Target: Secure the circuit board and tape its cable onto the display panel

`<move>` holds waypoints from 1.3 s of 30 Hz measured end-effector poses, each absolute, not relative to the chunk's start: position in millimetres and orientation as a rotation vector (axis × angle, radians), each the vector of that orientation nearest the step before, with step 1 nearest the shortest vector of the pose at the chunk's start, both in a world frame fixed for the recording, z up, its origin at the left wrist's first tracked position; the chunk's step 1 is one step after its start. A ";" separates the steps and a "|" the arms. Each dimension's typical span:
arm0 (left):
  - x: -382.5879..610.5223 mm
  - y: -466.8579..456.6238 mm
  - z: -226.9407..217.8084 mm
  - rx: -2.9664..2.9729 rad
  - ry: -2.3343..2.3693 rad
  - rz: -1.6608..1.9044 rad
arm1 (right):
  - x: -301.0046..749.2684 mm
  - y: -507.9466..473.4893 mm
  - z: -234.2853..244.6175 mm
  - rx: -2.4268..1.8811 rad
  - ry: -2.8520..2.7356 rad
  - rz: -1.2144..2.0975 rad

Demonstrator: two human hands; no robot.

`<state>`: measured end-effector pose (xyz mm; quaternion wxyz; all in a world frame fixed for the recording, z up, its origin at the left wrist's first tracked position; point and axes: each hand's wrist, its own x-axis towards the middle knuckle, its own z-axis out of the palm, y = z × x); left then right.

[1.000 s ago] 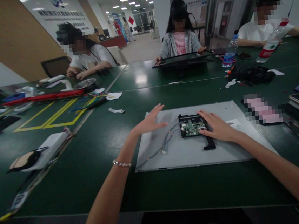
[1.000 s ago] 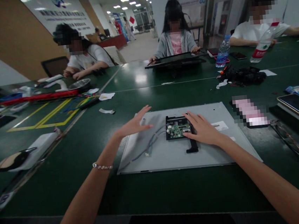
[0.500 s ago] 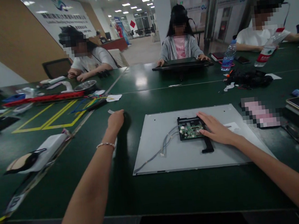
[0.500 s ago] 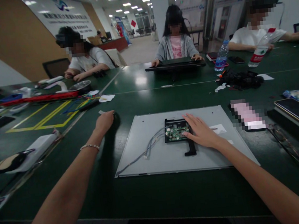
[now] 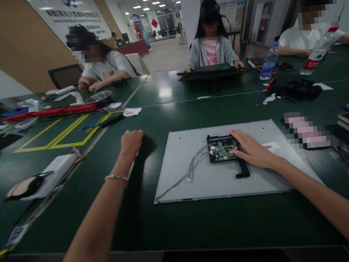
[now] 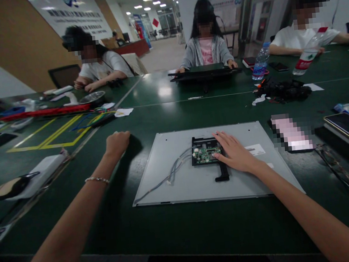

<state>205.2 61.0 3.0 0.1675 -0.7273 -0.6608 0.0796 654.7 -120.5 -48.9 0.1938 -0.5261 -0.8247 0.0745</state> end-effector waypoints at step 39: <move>481.1 -16.4 -14.5 -2.771 -0.786 -0.067 | 662.0 -111.5 -60.3 -1.347 -2.167 0.245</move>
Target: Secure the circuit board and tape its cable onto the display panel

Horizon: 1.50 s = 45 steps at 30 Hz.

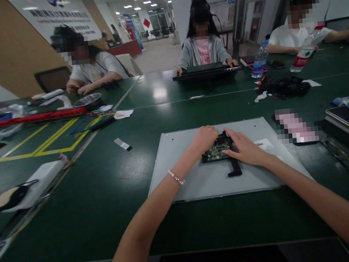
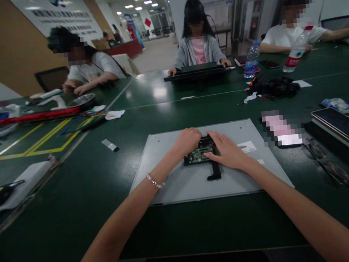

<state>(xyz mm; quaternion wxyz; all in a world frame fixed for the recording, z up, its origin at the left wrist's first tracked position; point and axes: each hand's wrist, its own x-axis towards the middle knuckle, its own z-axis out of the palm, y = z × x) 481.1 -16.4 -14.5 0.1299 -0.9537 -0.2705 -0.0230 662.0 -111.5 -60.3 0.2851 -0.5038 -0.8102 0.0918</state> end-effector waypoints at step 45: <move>203.2 67.3 47.7 -2.070 -2.292 -0.167 | 659.8 -114.9 -55.8 -1.386 -2.198 0.288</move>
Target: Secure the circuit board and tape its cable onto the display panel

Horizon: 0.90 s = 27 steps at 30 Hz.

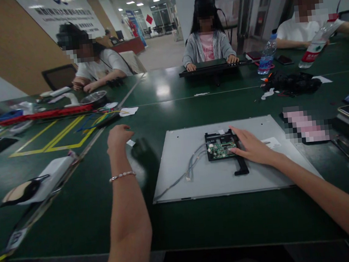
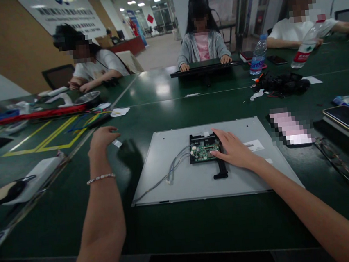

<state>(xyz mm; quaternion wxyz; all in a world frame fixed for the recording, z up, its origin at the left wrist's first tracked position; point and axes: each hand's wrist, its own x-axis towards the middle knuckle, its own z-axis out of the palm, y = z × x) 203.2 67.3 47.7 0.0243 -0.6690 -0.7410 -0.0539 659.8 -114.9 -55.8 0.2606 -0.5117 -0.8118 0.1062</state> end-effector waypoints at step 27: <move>283.3 -1.0 106.8 -2.147 -1.999 -0.201 | 658.9 -120.1 -55.2 -1.350 -2.205 0.254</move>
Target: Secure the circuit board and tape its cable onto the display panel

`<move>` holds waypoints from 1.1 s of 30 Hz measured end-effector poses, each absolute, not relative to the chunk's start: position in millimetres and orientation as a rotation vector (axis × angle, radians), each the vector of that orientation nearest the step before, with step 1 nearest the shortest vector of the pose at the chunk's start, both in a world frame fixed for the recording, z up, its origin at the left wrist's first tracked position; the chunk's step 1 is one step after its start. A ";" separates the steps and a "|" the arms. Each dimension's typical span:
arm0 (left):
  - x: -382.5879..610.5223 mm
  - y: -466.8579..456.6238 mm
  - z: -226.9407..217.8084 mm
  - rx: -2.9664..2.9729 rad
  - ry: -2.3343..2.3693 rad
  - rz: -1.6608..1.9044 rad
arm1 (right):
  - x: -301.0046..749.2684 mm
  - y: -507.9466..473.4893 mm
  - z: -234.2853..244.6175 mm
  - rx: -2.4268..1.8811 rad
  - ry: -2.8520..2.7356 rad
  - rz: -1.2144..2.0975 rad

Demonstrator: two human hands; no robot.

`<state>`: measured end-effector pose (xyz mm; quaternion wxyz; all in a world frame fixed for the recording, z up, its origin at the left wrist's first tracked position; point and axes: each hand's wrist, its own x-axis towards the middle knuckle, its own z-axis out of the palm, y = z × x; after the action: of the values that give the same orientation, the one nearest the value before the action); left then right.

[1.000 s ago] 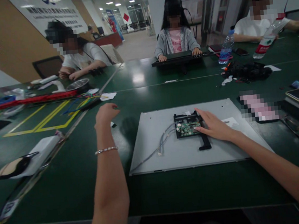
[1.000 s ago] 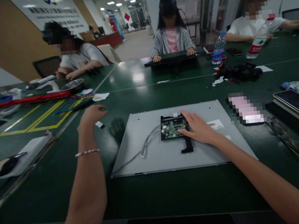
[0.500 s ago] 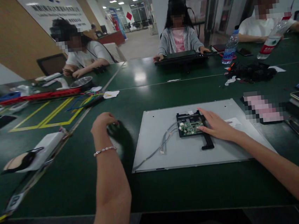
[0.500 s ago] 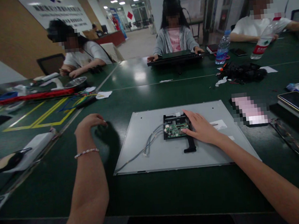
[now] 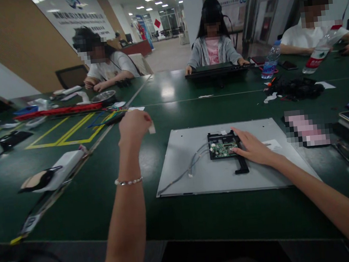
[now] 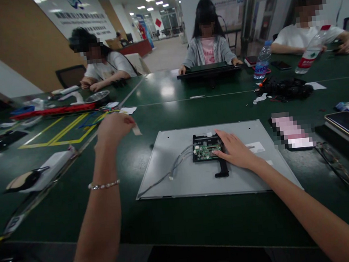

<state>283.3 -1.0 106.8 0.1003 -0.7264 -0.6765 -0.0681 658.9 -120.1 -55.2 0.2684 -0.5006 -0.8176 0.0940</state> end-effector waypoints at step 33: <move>379.8 -156.2 11.8 -2.490 -1.577 -0.176 | 660.0 -121.0 -54.7 -1.353 -2.248 0.230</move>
<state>379.8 -156.2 11.8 0.0942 -0.8396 -0.5316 -0.0593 660.0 -121.0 -54.7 0.2513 -0.4973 -0.8260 0.0846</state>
